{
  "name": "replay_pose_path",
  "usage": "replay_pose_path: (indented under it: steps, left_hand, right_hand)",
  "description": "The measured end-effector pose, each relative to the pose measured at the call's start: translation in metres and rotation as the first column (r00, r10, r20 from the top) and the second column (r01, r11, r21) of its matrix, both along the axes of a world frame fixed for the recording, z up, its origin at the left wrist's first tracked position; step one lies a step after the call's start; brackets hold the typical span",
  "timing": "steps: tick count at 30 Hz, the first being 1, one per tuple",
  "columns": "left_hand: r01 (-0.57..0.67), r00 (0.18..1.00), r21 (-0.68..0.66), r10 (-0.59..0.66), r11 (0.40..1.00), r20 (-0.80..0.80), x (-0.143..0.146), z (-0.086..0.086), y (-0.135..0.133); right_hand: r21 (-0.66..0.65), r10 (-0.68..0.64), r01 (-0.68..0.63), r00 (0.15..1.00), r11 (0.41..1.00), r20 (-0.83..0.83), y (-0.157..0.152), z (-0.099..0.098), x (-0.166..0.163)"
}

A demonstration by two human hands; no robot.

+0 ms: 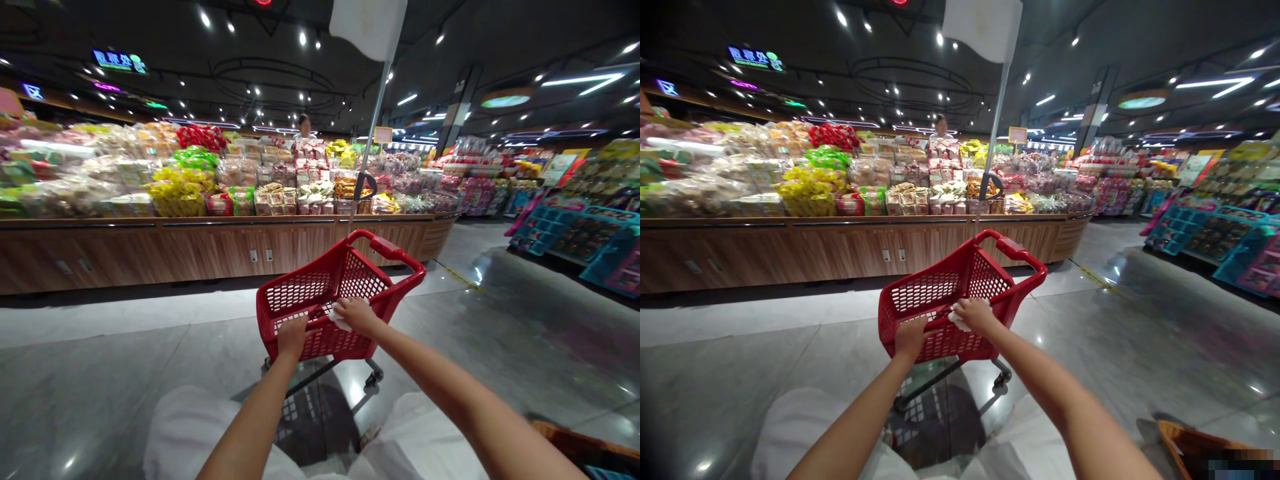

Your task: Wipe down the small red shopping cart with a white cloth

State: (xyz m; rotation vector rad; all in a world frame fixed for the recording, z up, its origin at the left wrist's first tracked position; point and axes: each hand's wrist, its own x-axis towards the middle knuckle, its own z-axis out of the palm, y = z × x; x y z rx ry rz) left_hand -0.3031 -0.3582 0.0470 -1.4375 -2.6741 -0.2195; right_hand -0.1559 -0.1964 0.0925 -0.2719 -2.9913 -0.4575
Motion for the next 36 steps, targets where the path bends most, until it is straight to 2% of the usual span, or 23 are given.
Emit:
replay_pose_path:
  steps: [3, 6, 9, 12, 15, 17, 19, 21, 26, 29, 32, 36]
  left_hand:
    - [-0.006, 0.999, -0.005, 0.006, 1.000, 0.033, -0.001, 0.002, -0.001]
    - [0.027, 0.998, -0.004, -0.027, 1.000, 0.059, -0.006, 0.003, -0.004]
    - [0.044, 0.998, -0.009, -0.043, 0.999, 0.034, -0.011, 0.003, -0.008]
    - [0.034, 0.999, -0.010, -0.034, 0.999, 0.004, -0.012, 0.002, -0.009]
    - [0.042, 0.999, -0.009, -0.042, 0.999, -0.010, -0.010, 0.001, -0.007]
    - [0.038, 0.999, -0.006, -0.038, 0.999, -0.011, -0.006, 0.001, -0.005]
    - [0.022, 1.000, 0.002, -0.022, 1.000, -0.012, -0.001, 0.000, -0.002]
    - [0.009, 1.000, 0.006, -0.009, 1.000, -0.018, 0.002, -0.001, 0.001]
    - [0.000, 1.000, 0.008, 0.000, 1.000, -0.021, 0.005, -0.001, 0.004]
    - [0.001, 1.000, -0.004, -0.001, 1.000, 0.006, 0.001, 0.002, 0.002]
    - [0.007, 1.000, -0.002, -0.007, 1.000, 0.028, -0.003, 0.004, -0.001]
    - [-0.003, 1.000, 0.001, 0.003, 1.000, 0.016, -0.007, 0.001, 0.000]
  right_hand:
    - [-0.047, 0.041, -0.044, 0.997, 0.998, -0.059, -0.039, -0.020, -0.036]
    - [-0.079, 0.067, -0.072, 0.996, 0.994, -0.058, -0.044, -0.019, -0.041]
    - [-0.080, 0.050, -0.048, 0.999, 0.996, 0.019, -0.006, 0.002, -0.010]
    - [0.010, 0.002, -0.002, 0.998, 1.000, 0.055, 0.048, 0.028, 0.042]
    - [0.101, -0.044, 0.047, 0.998, 0.994, -0.035, 0.086, 0.044, 0.085]
    - [0.128, -0.084, 0.096, 0.992, 0.987, -0.095, 0.094, 0.044, 0.094]
    - [0.121, -0.118, 0.132, 0.986, 0.984, -0.115, 0.086, 0.036, 0.087]
    - [0.082, -0.122, 0.130, 0.988, 0.988, -0.092, 0.065, 0.024, 0.067]
    - [-0.043, -0.036, 0.032, 0.996, 0.999, -0.086, -0.010, -0.011, -0.002]
    - [-0.080, 0.002, -0.011, 0.994, 0.997, -0.110, -0.037, -0.019, -0.027]
    - [-0.085, 0.044, -0.049, 0.997, 0.995, -0.064, -0.025, -0.011, -0.023]
    - [-0.039, -0.027, 0.026, 1.000, 0.999, -0.006, 0.039, 0.018, 0.027]
